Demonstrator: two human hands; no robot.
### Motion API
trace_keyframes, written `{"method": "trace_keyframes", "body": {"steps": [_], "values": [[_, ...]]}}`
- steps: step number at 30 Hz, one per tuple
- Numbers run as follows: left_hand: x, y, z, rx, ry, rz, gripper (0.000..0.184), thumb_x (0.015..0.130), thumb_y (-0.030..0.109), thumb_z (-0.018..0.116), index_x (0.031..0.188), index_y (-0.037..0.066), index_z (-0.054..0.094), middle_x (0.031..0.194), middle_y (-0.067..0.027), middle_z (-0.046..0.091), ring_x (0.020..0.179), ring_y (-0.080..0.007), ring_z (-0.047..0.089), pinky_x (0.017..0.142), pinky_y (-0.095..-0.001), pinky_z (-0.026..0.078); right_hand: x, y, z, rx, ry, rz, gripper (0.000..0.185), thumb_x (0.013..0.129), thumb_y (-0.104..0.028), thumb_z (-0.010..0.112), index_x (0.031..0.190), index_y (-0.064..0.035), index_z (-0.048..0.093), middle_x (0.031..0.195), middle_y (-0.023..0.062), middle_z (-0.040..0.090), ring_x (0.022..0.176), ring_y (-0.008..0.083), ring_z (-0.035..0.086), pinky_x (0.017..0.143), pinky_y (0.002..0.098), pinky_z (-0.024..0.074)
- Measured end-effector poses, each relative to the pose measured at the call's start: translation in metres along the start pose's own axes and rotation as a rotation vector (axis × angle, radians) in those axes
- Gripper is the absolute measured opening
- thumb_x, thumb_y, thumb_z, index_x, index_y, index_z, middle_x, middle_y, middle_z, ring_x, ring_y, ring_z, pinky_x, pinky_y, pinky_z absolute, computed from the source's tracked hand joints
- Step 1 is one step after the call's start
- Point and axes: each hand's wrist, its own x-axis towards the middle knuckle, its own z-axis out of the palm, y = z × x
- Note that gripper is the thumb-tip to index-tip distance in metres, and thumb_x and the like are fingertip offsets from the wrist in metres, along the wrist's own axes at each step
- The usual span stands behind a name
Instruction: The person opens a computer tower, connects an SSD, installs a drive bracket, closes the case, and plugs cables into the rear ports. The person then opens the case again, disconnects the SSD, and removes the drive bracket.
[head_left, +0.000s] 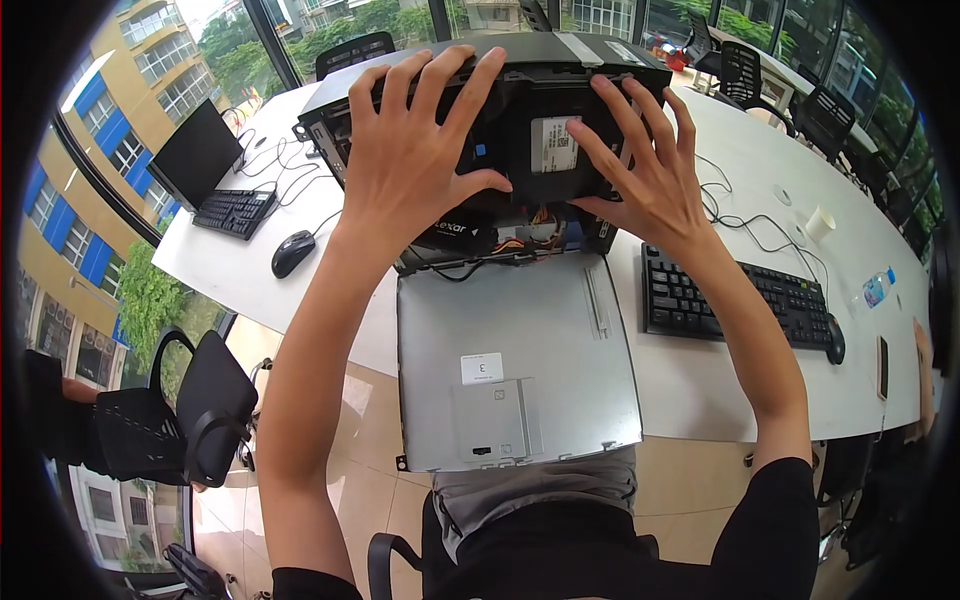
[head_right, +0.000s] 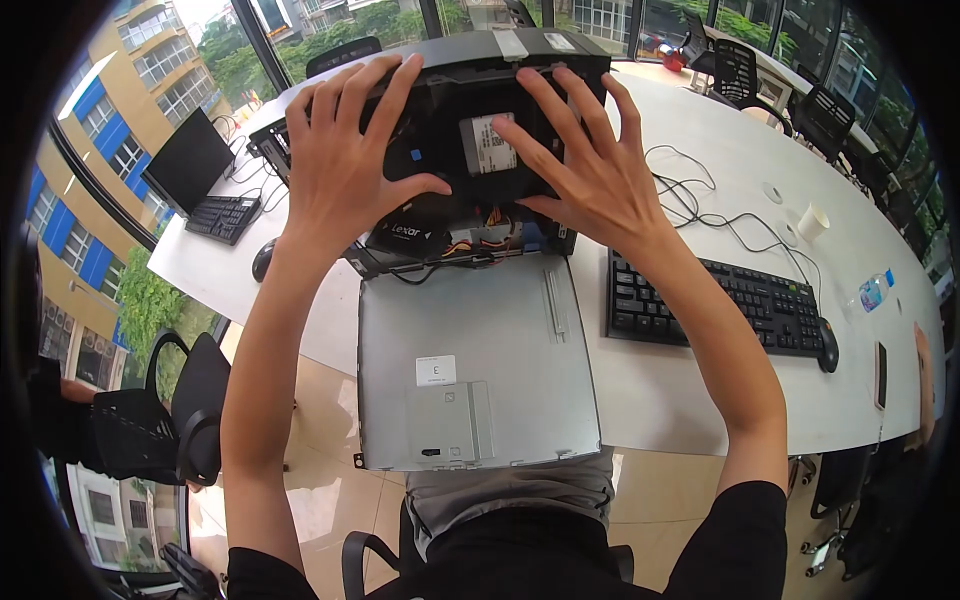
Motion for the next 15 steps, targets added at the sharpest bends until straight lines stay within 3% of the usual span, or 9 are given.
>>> {"method": "trace_keyframes", "body": {"steps": [7,10,13,14,15], "values": [[0.0,0.0,0.014,0.023,0.089,-0.012,0.118,0.053,0.069,0.088,0.153,0.02,0.051,0.141,-0.001,0.053,0.127,-0.0251,0.049,0.107,-0.0492,0.032,-0.002,0.0,0.001,0.012,-0.036,0.03,0.118,0.048,-0.044,0.096,0.153,-0.0324,0.045,0.167,0.0102,0.036,0.15,0.0321,0.038,0.129,0.0569,0.0177],[0.0,0.001,0.019,0.02,0.123,-0.023,0.118,0.054,0.074,0.086,0.153,0.021,0.051,0.141,-0.0014,0.054,0.127,-0.0249,0.049,0.107,-0.0502,0.031,-0.007,0.005,-0.001,0.068,0.03,0.031,0.113,0.052,-0.038,0.098,0.153,-0.0254,0.048,0.164,0.0134,0.041,0.148,0.0332,0.041,0.127,0.0557,0.0244],[0.0,0.002,0.021,0.015,0.132,-0.032,0.118,0.053,0.076,0.085,0.151,0.021,0.051,0.141,-0.0023,0.054,0.127,-0.025,0.049,0.107,-0.0508,0.03,-0.015,0.019,-0.003,0.192,0.313,0.122,0.103,0.06,-0.032,0.098,0.151,-0.0132,0.051,0.16,0.0178,0.044,0.147,0.0347,0.044,0.122,0.0527,0.0347],[0.0,0.002,0.022,0.016,0.132,-0.037,0.118,0.053,0.077,0.086,0.151,0.021,0.051,0.14,-0.0026,0.055,0.127,-0.025,0.049,0.107,-0.0509,0.03,-0.014,0.019,-0.01,0.169,0.342,0.206,0.089,0.073,-0.027,0.095,0.148,-0.0022,0.053,0.154,0.0215,0.049,0.142,0.0359,0.05,0.114,0.0488,0.0453],[0.0,0.001,0.023,0.008,0.146,-0.042,0.117,0.052,0.076,0.087,0.15,0.021,0.052,0.139,-0.0026,0.055,0.127,-0.0249,0.049,0.107,-0.0506,0.03,-0.017,0.022,-0.009,0.365,0.318,0.355,0.083,0.08,-0.028,0.091,0.148,0.0003,0.052,0.152,0.022,0.052,0.138,0.0343,0.054,0.11,0.0474,0.0484]]}}
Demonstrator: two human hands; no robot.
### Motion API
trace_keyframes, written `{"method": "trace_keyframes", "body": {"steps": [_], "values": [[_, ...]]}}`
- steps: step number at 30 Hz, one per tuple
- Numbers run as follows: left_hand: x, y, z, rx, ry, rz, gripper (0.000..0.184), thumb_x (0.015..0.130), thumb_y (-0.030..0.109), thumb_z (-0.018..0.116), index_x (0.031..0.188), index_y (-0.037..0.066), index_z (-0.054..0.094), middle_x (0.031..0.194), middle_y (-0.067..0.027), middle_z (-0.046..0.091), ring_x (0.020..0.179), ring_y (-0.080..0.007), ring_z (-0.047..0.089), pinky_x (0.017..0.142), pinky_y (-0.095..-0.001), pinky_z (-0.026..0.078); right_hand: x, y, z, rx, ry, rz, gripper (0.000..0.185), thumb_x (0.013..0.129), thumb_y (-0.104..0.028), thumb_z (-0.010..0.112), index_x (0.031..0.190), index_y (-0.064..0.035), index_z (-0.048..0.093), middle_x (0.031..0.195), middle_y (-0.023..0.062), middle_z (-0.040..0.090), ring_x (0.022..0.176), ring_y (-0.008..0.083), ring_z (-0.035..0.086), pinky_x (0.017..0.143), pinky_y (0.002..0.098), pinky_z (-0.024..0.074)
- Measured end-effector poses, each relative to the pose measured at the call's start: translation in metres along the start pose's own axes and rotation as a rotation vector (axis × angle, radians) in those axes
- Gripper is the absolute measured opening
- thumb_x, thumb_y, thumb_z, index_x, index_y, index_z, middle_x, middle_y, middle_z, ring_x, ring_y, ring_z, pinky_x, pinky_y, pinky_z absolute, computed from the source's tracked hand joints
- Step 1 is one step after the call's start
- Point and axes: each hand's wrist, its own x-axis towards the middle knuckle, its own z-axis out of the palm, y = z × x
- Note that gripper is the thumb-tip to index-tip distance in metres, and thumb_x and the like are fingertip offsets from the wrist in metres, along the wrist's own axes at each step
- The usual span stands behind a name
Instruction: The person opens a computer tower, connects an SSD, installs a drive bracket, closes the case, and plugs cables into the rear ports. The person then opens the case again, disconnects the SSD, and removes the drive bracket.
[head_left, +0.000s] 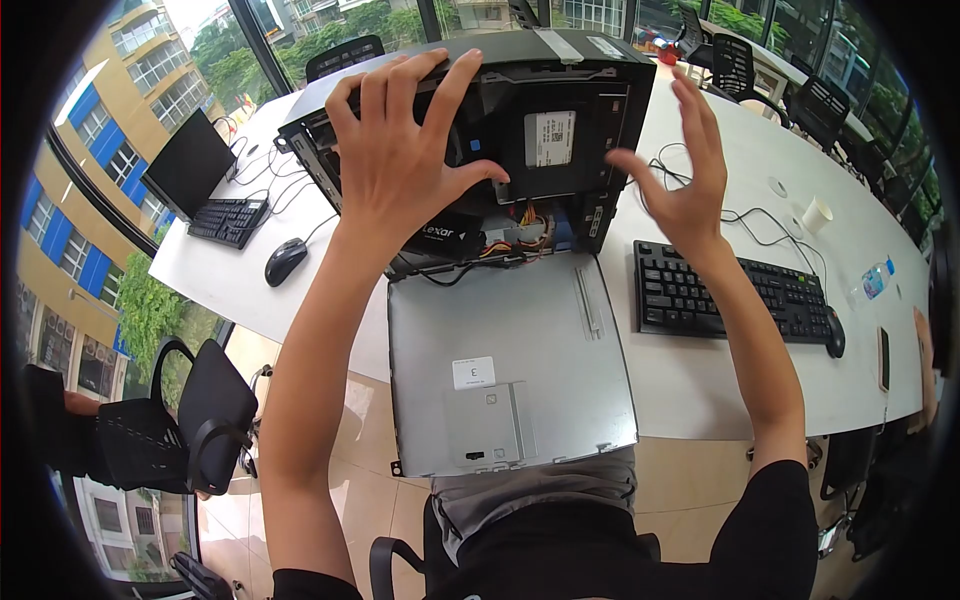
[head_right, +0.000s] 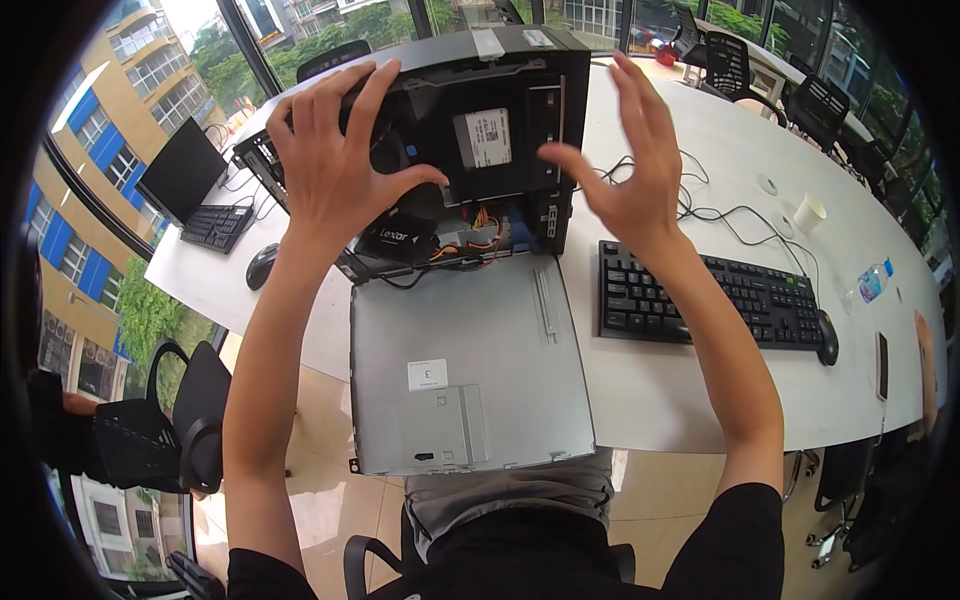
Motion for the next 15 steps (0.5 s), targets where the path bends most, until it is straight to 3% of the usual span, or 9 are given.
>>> {"method": "trace_keyframes", "body": {"steps": [3,4,5,10,15], "values": [[0.002,0.001,0.002,-0.032,0.036,-0.008,0.114,0.05,0.073,0.09,0.146,0.021,0.055,0.137,-0.0024,0.056,0.125,-0.0249,0.05,0.106,-0.0497,0.03,-0.003,-0.005,0.004,0.516,-0.093,0.571,0.068,0.099,-0.03,0.075,0.15,0.0053,0.048,0.14,0.0221,0.063,0.124,0.0275,0.065,0.101,0.0417,0.0557],[0.003,0.002,0.002,-0.044,0.048,-0.011,0.113,0.049,0.072,0.091,0.144,0.021,0.055,0.136,-0.0021,0.057,0.124,-0.0248,0.051,0.106,-0.0495,0.03,-0.003,-0.015,0.002,0.619,-0.172,0.633,0.063,0.104,-0.031,0.068,0.15,0.0071,0.048,0.133,0.021,0.067,0.117,0.0235,0.069,0.099,0.0382,0.0564],[0.004,0.003,0.003,-0.054,0.059,-0.018,0.112,0.048,0.071,0.092,0.142,0.021,0.056,0.135,-0.0019,0.057,0.123,-0.0248,0.051,0.105,-0.0493,0.03,-0.009,-0.014,0.006,0.509,-0.196,0.55,0.058,0.104,-0.028,0.067,0.149,0.007,0.051,0.126,0.0194,0.071,0.11,0.022,0.071,0.099,0.0365,0.0555],[0.006,0.006,0.009,-0.058,0.102,-0.043,0.11,0.046,0.067,0.094,0.139,0.021,0.057,0.132,-0.0009,0.058,0.121,-0.0245,0.052,0.104,-0.0491,0.03,-0.018,-0.025,0.016,0.454,-0.12,0.52,0.056,0.103,-0.022,0.067,0.15,0.0041,0.051,0.12,0.0174,0.075,0.105,0.0209,0.071,0.101,0.037,0.0544],[0.005,0.006,0.001,-0.045,0.021,-0.04,0.108,0.05,0.065,0.094,0.141,0.019,0.057,0.135,-0.0018,0.057,0.125,-0.0255,0.049,0.107,-0.0499,0.03,-0.016,-0.026,0.015,0.496,-0.118,0.539,0.056,0.103,-0.02,0.066,0.151,0.0035,0.05,0.128,0.0183,0.071,0.113,0.0211,0.069,0.103,0.0386,0.0533]]}}
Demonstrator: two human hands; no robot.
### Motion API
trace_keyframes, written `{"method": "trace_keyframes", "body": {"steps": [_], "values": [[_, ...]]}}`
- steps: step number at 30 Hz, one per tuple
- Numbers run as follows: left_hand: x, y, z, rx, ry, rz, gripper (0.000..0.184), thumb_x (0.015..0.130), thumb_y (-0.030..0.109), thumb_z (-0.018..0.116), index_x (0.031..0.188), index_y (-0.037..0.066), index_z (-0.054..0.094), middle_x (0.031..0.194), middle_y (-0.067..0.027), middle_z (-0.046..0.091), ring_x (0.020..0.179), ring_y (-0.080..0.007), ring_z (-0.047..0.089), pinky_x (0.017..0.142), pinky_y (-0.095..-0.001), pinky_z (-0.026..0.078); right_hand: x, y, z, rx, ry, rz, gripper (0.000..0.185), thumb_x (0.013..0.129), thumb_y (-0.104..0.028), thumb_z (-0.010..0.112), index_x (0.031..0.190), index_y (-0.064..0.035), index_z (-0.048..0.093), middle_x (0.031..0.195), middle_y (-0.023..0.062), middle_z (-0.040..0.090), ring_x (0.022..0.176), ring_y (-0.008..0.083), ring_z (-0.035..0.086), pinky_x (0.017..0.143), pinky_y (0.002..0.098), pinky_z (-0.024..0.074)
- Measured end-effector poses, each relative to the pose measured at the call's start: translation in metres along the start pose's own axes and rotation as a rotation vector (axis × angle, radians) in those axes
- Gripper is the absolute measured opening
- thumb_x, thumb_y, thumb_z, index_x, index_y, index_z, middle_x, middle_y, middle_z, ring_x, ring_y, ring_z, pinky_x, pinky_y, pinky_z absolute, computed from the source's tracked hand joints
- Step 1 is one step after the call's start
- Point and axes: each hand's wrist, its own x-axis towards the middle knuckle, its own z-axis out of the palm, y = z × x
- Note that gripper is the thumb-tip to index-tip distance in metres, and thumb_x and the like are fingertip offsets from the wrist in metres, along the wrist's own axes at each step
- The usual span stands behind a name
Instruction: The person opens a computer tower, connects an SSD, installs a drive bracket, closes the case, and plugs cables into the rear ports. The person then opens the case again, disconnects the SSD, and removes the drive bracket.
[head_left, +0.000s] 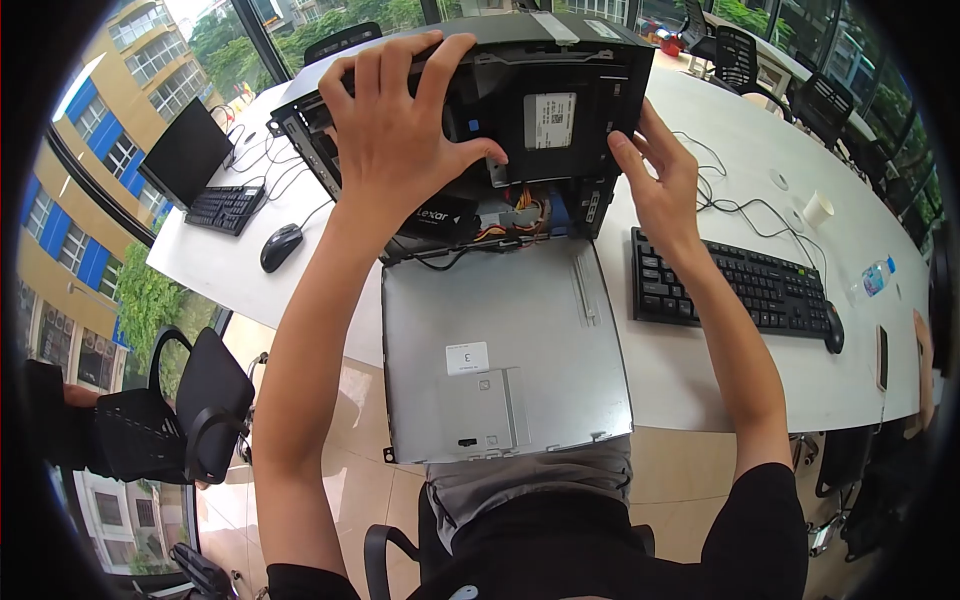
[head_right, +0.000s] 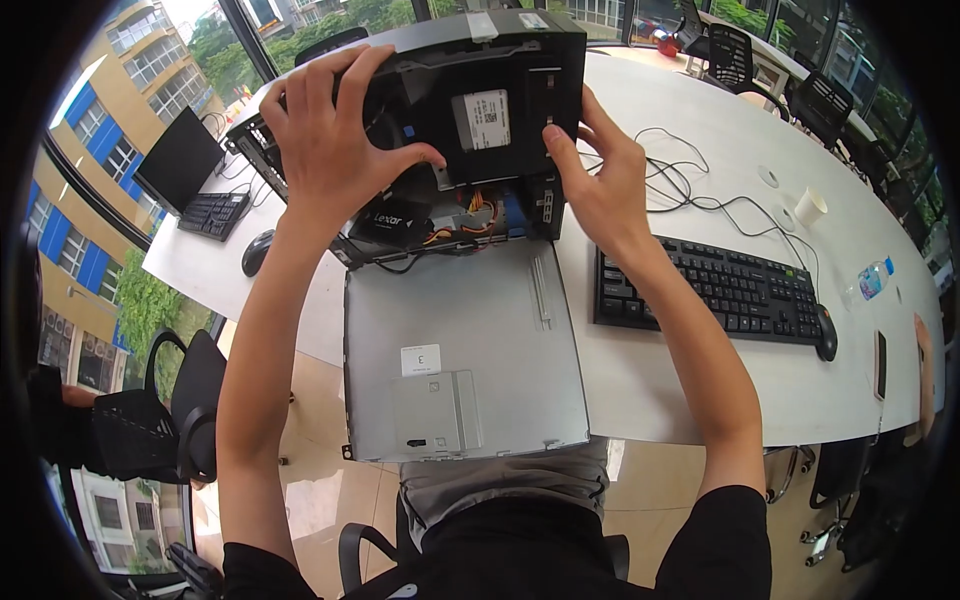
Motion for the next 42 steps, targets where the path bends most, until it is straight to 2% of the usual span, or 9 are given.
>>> {"method": "trace_keyframes", "body": {"steps": [5,9,11,18,22,25,32,38,42], "values": [[-0.012,0.002,-0.03,-0.055,0.0,0.045,0.086,0.068,0.048,0.093,0.141,0.017,0.06,0.14,-0.0051,0.058,0.128,-0.0284,0.051,0.108,-0.0484,0.035,0.007,0.007,-0.019,-0.035,0.083,0.006,0.056,0.102,-0.015,0.067,0.151,0.0053,0.049,0.141,0.0209,0.064,0.129,0.0247,0.064,0.103,0.0386,0.0555],[-0.06,0.007,-0.056,-0.223,-0.031,0.051,0.048,0.075,0.013,0.089,0.12,0.011,0.072,0.117,-0.0079,0.071,0.107,-0.0299,0.065,0.091,-0.0401,0.05,0.01,-0.015,-0.037,-0.068,0.169,-0.09,0.035,0.103,-0.012,0.065,0.136,-0.0007,0.067,0.12,0.0114,0.075,0.104,0.016,0.07,0.092,0.0312,0.0566],[-0.094,0.012,-0.063,-0.304,-0.186,-0.01,0.043,0.076,0.014,0.087,0.117,0.011,0.073,0.113,-0.007,0.07,0.102,-0.0282,0.066,0.088,-0.0399,0.052,0.002,-0.031,-0.033,-0.083,0.151,-0.13,0.025,0.102,-0.011,0.066,0.123,-0.0007,0.075,0.102,0.007,0.079,0.085,0.0105,0.07,0.076,0.0256,0.0548],[-0.177,0.021,-0.118,-0.411,-0.496,-0.354,0.042,0.077,0.018,0.089,0.115,0.011,0.074,0.112,-0.0084,0.07,0.1,-0.0285,0.067,0.086,-0.0417,0.054,-0.032,-0.062,-0.023,-0.361,-0.495,-0.158,0.017,0.095,-0.014,0.074,0.104,0.0004,0.077,0.097,0.0115,0.078,0.076,0.0182,0.068,0.067,0.0279,0.0525],[-0.186,0.042,-0.192,-0.652,-0.727,-0.445,0.055,0.073,0.023,0.092,0.123,0.012,0.071,0.126,-0.0104,0.068,0.113,-0.0332,0.064,0.093,-0.0457,0.054,-0.079,-0.096,-0.046,-0.42,-0.992,-0.259,0.049,0.077,-0.033,0.089,0.115,-0.0094,0.071,0.122,0.0101,0.071,0.101,0.031,0.067,0.084,0.0422,0.054],[-0.194,0.071,-0.225,-0.641,-0.814,-0.411,0.062,0.071,0.021,0.093,0.127,0.013,0.07,0.135,-0.0107,0.065,0.123,-0.036,0.061,0.099,-0.0508,0.052,-0.118,-0.114,-0.06,-0.451,-1.175,-0.151,0.059,0.077,-0.041,0.086,0.125,-0.0127,0.066,0.138,0.0102,0.062,0.119,0.0307,0.06,0.096,0.0489,0.0492],[-0.249,0.092,-0.219,-0.4,-0.688,-0.242,0.048,0.072,0.004,0.081,0.119,0.014,0.073,0.132,-0.0098,0.068,0.126,-0.0371,0.062,0.103,-0.0555,0.054,-0.169,-0.098,-0.077,-0.659,-1.104,-0.222,0.046,0.078,-0.027,0.084,0.117,-0.0071,0.068,0.135,0.0097,0.062,0.124,0.0299,0.059,0.097,0.0473,0.0502],[-0.233,0.079,-0.215,-0.402,-0.489,-0.214,0.03,0.076,-0.006,0.068,0.102,0.006,0.074,0.113,-0.0127,0.077,0.113,-0.0403,0.071,0.095,-0.0545,0.06,-0.166,-0.096,-0.083,-0.567,-0.848,-0.492,0.029,0.082,-0.018,0.08,0.104,-0.0023,0.07,0.114,0.0155,0.072,0.106,0.0319,0.071,0.077,0.0426,0.0584],[-0.202,0.062,-0.209,-0.407,-0.338,-0.246,0.023,0.079,-0.004,0.075,0.099,0.007,0.074,0.101,-0.0109,0.078,0.105,-0.036,0.074,0.091,-0.0515,0.062,-0.141,-0.102,-0.083,-0.473,-0.691,-0.544,0.024,0.09,-0.018,0.076,0.101,0.0015,0.068,0.102,0.0193,0.074,0.092,0.0351,0.074,0.067,0.0398,0.0586]]}}
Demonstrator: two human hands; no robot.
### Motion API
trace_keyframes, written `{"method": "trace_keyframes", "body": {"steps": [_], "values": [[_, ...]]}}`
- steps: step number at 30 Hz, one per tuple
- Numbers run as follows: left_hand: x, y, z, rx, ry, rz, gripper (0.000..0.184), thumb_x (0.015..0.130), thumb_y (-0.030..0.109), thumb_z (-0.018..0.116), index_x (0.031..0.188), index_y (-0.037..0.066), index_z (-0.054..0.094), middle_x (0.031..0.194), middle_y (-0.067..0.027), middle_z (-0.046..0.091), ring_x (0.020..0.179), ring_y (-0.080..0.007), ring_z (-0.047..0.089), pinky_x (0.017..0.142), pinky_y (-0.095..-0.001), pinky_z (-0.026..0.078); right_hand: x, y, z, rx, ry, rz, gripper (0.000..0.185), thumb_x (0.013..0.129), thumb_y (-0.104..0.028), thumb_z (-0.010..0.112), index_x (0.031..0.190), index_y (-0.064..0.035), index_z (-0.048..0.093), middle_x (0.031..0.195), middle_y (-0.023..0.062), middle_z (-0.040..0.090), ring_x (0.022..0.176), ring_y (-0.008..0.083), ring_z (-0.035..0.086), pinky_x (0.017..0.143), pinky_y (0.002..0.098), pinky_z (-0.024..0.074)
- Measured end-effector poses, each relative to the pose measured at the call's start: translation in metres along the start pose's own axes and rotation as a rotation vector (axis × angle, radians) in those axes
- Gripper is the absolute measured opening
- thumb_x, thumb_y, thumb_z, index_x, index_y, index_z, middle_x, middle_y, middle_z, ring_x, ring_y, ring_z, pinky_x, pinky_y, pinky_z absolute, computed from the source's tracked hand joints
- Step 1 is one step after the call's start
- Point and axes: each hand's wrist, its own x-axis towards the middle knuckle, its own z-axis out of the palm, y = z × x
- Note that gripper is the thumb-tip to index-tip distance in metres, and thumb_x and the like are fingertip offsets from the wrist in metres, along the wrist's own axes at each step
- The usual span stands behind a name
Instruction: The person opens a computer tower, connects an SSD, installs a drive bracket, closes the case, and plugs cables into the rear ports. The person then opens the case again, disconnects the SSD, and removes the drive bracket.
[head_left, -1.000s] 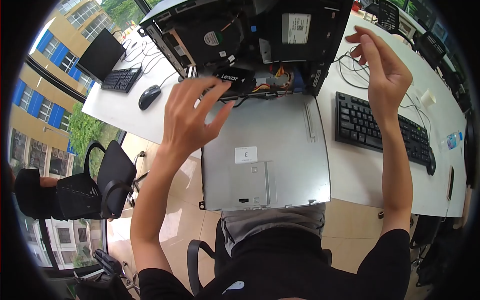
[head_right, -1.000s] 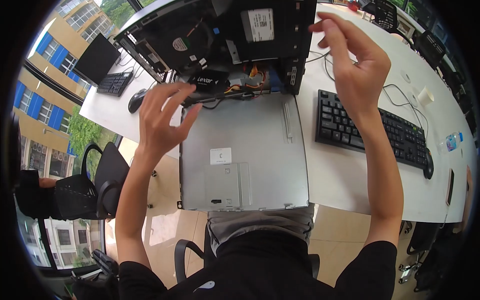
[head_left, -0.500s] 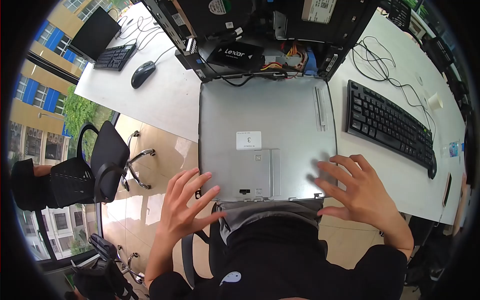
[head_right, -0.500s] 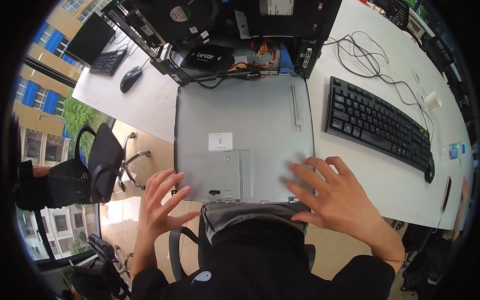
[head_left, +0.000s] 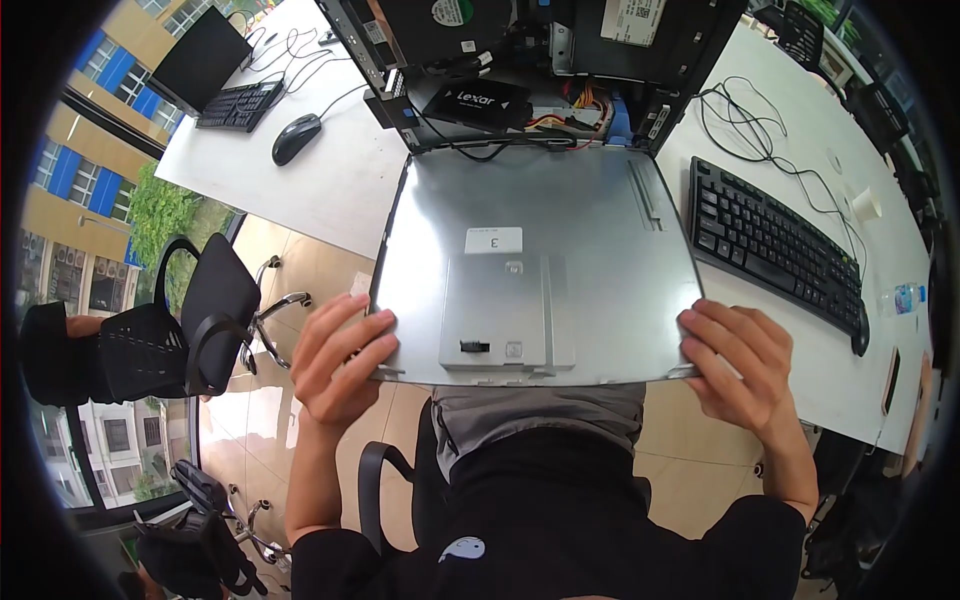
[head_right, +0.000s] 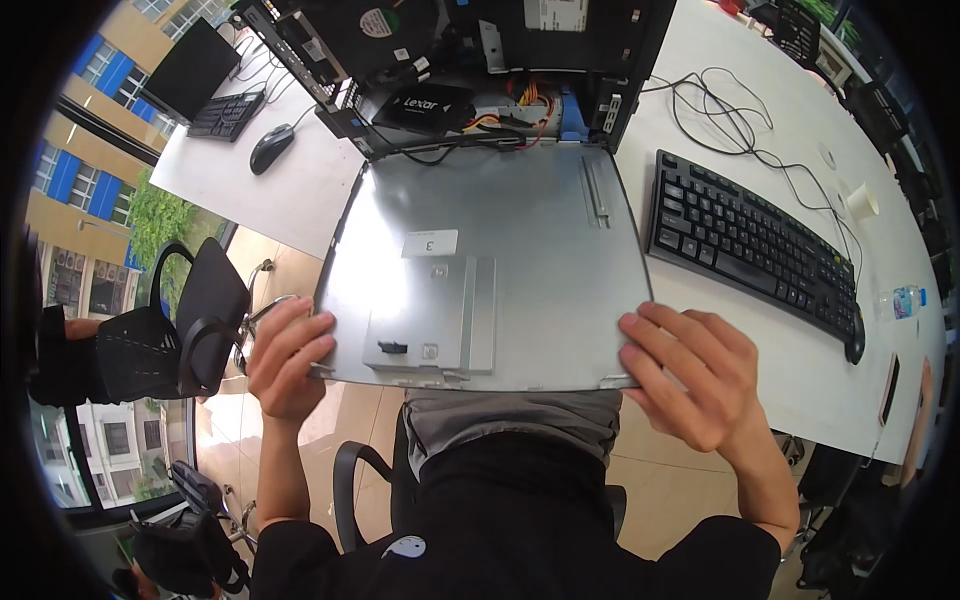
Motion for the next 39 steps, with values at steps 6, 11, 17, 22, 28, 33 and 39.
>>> {"method": "trace_keyframes", "body": {"steps": [6,11,17,22,28,33,39], "values": [[0.058,-0.028,-0.004,-0.216,0.16,0.086,0.015,0.085,0.0,0.076,0.096,-0.002,0.066,0.091,-0.0198,0.075,0.092,-0.0378,0.076,0.089,-0.054,0.063,0.037,0.03,-0.016,0.023,0.226,-0.017,0.026,0.095,-0.018,0.074,0.099,0.0063,0.065,0.091,0.0209,0.074,0.081,0.0349,0.075,0.067,0.0406,0.0596],[0.104,-0.071,0.007,-0.406,0.324,0.079,0.011,0.1,0.004,0.066,0.104,-0.006,0.063,0.087,-0.015,0.071,0.079,-0.0199,0.065,0.077,-0.0333,0.057,0.062,0.071,-0.029,0.044,0.346,0.117,0.013,0.098,0.0,0.069,0.105,0.0102,0.07,0.087,0.0178,0.074,0.075,0.023,0.07,0.07,0.032,0.0569],[0.155,-0.103,0.032,-0.438,0.565,-0.008,0.021,0.104,0.019,0.069,0.101,0.0,0.061,0.081,0.0024,0.057,0.07,-0.0021,0.044,0.061,-0.0183,0.031,0.089,0.137,-0.028,0.034,0.466,0.292,0.024,0.106,-0.014,0.064,0.122,0.0011,0.074,0.091,0.0051,0.073,0.073,0.0076,0.061,0.063,0.0218,0.0465],[0.17,-0.102,0.048,-0.583,0.655,0.023,0.029,0.104,0.026,0.07,0.092,0.003,0.055,0.074,0.0067,0.045,0.065,-0.0009,0.033,0.056,-0.0207,0.02,0.099,0.157,-0.025,0.188,0.461,0.381,0.025,0.106,-0.019,0.065,0.12,-0.0004,0.075,0.089,0.0006,0.069,0.072,0.0057,0.056,0.061,0.0216,0.043],[0.171,-0.108,0.046,-0.557,0.558,-0.054,0.026,0.104,0.025,0.07,0.103,0.002,0.056,0.084,0.0042,0.049,0.074,-0.0038,0.038,0.063,-0.0208,0.03,0.116,0.138,-0.02,0.34,0.461,0.377,0.015,0.104,-0.011,0.067,0.111,0.001,0.073,0.087,-0.0025,0.069,0.073,0.0026,0.056,0.065,0.0189,0.0427],[0.182,-0.098,0.04,-0.539,0.463,-0.383,0.044,0.101,0.036,0.074,0.129,0.005,0.059,0.088,0.0027,0.048,0.078,-0.0076,0.045,0.077,-0.0233,0.047,0.134,0.134,-0.008,0.282,0.65,0.454,0.027,0.094,-0.014,0.079,0.119,-0.0038,0.075,0.103,0.003,0.073,0.093,0.0091,0.065,0.076,0.0231,0.0496],[0.201,-0.125,0.049,-0.586,0.467,-0.489,0.101,0.089,0.062,0.077,0.159,0.004,0.03,0.145,-0.0212,0.047,0.13,-0.0319,0.052,0.113,-0.0483,0.044,0.154,0.146,-0.008,0.236,0.784,0.561,0.084,0.083,-0.041,0.09,0.149,-0.0035,0.054,0.142,0.0145,0.061,0.127,0.0236,0.058,0.1,0.0361,0.0502]]}}
